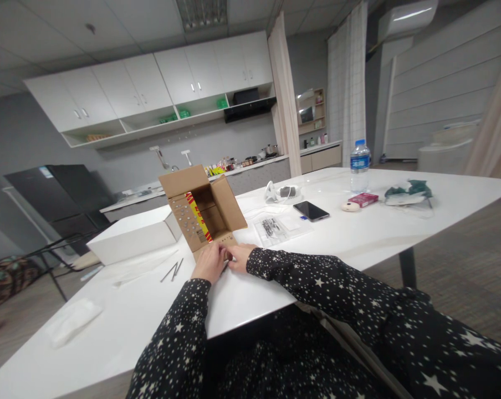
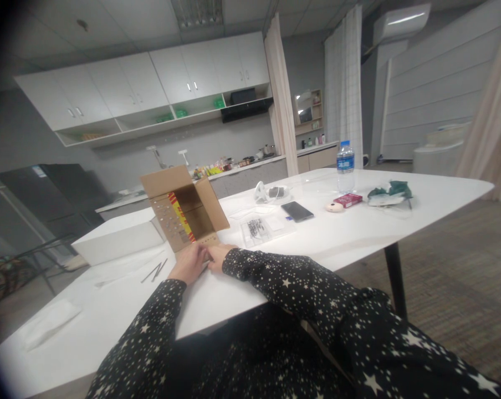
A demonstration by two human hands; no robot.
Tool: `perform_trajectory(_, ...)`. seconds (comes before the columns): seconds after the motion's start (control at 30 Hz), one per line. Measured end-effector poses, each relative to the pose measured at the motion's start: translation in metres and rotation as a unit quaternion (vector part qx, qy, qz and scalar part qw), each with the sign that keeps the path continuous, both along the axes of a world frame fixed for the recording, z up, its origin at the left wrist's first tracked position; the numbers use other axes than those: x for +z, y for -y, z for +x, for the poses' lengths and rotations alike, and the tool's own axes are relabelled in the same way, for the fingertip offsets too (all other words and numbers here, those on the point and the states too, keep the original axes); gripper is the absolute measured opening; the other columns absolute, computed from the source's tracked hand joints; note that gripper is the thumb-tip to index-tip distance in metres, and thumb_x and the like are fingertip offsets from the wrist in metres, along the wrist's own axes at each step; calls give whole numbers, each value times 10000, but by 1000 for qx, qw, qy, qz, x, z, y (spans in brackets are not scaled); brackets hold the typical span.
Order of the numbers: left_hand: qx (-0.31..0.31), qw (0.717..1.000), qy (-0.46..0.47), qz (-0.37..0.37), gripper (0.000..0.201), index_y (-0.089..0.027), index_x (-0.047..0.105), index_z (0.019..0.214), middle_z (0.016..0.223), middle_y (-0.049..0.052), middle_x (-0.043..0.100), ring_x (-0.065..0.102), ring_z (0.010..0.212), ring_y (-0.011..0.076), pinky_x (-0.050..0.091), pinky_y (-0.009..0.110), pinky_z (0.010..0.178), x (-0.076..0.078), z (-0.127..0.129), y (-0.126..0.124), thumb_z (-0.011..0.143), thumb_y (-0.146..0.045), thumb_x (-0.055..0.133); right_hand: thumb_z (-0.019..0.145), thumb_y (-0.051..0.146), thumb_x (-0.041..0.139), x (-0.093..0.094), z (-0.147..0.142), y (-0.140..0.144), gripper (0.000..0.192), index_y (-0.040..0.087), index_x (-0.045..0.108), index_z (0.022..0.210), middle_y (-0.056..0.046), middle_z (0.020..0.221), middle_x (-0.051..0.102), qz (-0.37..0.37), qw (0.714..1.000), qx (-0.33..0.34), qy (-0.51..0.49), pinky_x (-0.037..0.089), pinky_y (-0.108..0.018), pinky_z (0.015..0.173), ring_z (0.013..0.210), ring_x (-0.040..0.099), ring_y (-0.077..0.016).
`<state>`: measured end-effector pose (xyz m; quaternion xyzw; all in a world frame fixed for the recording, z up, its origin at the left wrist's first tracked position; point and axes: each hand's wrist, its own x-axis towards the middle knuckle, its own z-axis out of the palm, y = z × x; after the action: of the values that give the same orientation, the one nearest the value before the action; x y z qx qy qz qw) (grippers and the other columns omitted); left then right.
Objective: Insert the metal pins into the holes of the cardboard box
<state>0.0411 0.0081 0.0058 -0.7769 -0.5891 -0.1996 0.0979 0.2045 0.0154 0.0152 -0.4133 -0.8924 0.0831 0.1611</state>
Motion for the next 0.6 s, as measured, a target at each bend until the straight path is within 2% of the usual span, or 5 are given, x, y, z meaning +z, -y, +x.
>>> perform_trajectory(0.23, 13, 1000, 9, 28, 194, -175, 499, 960, 939, 91, 653, 623, 902, 228, 455, 347, 799, 5, 2, 6, 892, -292, 359, 764, 371, 486, 2, 1, 2, 267, 230, 614, 951, -78, 954, 678, -1, 1000, -5, -5, 489, -344, 695, 883, 643, -256)
perform_trajectory(0.43, 40, 999, 17, 19, 158, -198, 467, 980, 878, 72, 665, 647, 827, 224, 450, 317, 708, 10, 7, 12, 889, -284, 371, 768, 377, 486, 2, 1, 1, 278, 232, 631, 956, -88, 949, 672, -16, 1000, -5, 5, 485, -347, 687, 870, 640, -256)
perform_trajectory(0.6, 46, 999, 23, 17, 131, -205, 459, 972, 875, 69, 664, 649, 822, 217, 445, 306, 698, 11, 7, 13, 875, -254, 385, 770, 382, 484, 4, 1, 4, 287, 232, 637, 960, -86, 962, 668, -19, 1000, -14, 9, 489, -347, 692, 876, 640, -254)
